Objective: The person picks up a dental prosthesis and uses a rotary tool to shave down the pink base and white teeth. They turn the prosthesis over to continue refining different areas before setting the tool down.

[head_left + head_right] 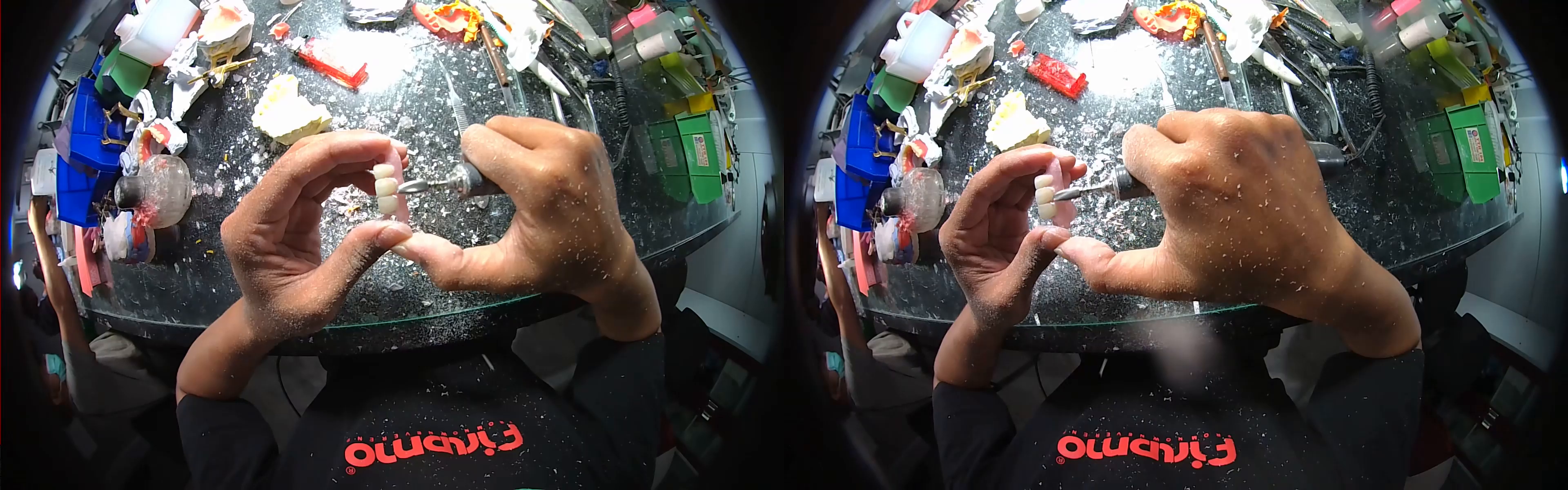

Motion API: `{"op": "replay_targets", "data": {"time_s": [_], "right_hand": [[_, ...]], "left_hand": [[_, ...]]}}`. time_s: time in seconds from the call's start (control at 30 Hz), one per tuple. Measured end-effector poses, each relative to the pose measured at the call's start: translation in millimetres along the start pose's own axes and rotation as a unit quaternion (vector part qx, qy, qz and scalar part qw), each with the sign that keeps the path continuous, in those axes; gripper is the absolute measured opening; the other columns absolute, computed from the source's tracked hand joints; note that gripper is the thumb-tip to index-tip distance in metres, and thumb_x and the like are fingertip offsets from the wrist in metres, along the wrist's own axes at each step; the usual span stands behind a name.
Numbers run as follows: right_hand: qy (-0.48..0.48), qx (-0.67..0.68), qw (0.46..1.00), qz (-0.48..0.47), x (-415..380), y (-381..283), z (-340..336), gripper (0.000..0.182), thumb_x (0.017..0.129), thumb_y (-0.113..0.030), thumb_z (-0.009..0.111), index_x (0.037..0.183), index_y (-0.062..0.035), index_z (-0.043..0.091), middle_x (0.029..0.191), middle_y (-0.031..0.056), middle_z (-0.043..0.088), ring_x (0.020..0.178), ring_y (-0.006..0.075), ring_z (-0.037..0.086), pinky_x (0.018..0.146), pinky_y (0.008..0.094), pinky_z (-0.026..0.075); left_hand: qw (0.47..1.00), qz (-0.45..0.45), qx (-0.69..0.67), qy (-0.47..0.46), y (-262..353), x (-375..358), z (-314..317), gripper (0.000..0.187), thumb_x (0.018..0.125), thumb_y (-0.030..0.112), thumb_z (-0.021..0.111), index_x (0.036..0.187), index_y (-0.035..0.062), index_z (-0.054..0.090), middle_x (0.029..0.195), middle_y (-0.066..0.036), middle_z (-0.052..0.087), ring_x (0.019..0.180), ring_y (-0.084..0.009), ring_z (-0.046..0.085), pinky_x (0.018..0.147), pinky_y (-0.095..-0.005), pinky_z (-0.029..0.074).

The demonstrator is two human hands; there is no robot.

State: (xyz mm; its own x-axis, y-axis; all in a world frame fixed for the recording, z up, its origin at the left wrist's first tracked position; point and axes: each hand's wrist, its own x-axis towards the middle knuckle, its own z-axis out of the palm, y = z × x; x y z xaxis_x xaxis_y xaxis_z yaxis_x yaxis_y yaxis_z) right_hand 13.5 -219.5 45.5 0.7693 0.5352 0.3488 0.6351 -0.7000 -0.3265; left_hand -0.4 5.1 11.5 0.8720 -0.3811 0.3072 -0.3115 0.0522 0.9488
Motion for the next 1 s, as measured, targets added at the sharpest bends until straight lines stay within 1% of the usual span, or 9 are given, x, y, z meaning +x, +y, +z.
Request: {"op": "replay_targets", "data": {"time_s": [0.1,0.2,0.33,0.43,0.8,0.9,1.0], "right_hand": [[0.009,0.015,1.000,0.003,0.1,0.5,0.5,0.060,0.062,-0.054,0.085,0.064,-0.0040,0.051,0.057,0.0042,0.045,0.045,0.0166,0.046,0.041,0.0313,0.040],[-0.009,0.007,1.000,0.009,-0.7,0.7,-0.6,0.059,0.062,-0.053,0.085,0.065,-0.0039,0.052,0.057,0.0047,0.047,0.046,0.0167,0.048,0.042,0.0311,0.041],[-0.006,0.009,1.000,0.004,-0.5,1.7,-0.6,0.059,0.062,-0.053,0.085,0.065,-0.0039,0.052,0.057,0.0048,0.047,0.045,0.0170,0.048,0.042,0.0314,0.040],[-0.007,0.007,1.000,0.003,-0.5,1.7,-1.3,0.060,0.061,-0.053,0.085,0.064,-0.0040,0.052,0.057,0.0047,0.046,0.045,0.0173,0.047,0.041,0.0316,0.040],[0.009,0.015,1.000,0.002,0.3,2.6,-2.1,0.061,0.061,-0.053,0.086,0.064,-0.0041,0.050,0.057,0.0051,0.045,0.045,0.0167,0.046,0.041,0.0319,0.039],[0.006,0.009,1.000,0.009,0.1,2.3,-1.4,0.062,0.061,-0.055,0.085,0.064,-0.0042,0.049,0.057,0.0049,0.044,0.045,0.0166,0.046,0.041,0.0318,0.039],[-0.017,-0.005,1.000,0.013,-0.2,0.5,-2.9,0.063,0.061,-0.056,0.085,0.065,-0.0038,0.050,0.057,0.0051,0.044,0.045,0.0168,0.046,0.041,0.0317,0.039]], "left_hand": [[1.000,0.005,0.001,-0.004,-0.4,0.6,0.2,0.053,0.086,0.006,0.072,0.130,-0.0109,0.047,0.124,-0.022,0.059,0.117,-0.0298,0.061,0.105,-0.0413,0.045],[1.000,0.004,0.002,-0.001,-0.1,0.6,0.5,0.053,0.086,0.005,0.072,0.131,-0.0112,0.047,0.124,-0.022,0.059,0.117,-0.0297,0.061,0.105,-0.0414,0.045],[1.000,-0.001,-0.005,0.000,0.0,0.6,1.7,0.053,0.086,0.005,0.071,0.131,-0.0114,0.047,0.124,-0.022,0.059,0.117,-0.0297,0.061,0.105,-0.0416,0.045],[0.999,0.032,-0.035,0.019,-4.1,2.2,3.5,0.047,0.081,-0.009,0.071,0.124,-0.0125,0.053,0.120,-0.022,0.060,0.110,-0.0239,0.062,0.093,-0.0340,0.052],[0.998,0.045,-0.036,0.000,-4.3,4.0,2.7,0.047,0.082,-0.009,0.069,0.126,-0.0125,0.052,0.121,-0.022,0.059,0.111,-0.0243,0.062,0.094,-0.0341,0.051],[0.999,0.045,-0.030,-0.003,-4.4,3.8,1.5,0.047,0.082,-0.009,0.069,0.126,-0.0124,0.052,0.121,-0.022,0.059,0.111,-0.0243,0.062,0.094,-0.0340,0.051],[0.999,0.043,-0.026,-0.001,-4.0,3.5,2.3,0.047,0.081,-0.009,0.069,0.126,-0.0121,0.053,0.121,-0.022,0.059,0.112,-0.0243,0.061,0.093,-0.0336,0.051]]}}
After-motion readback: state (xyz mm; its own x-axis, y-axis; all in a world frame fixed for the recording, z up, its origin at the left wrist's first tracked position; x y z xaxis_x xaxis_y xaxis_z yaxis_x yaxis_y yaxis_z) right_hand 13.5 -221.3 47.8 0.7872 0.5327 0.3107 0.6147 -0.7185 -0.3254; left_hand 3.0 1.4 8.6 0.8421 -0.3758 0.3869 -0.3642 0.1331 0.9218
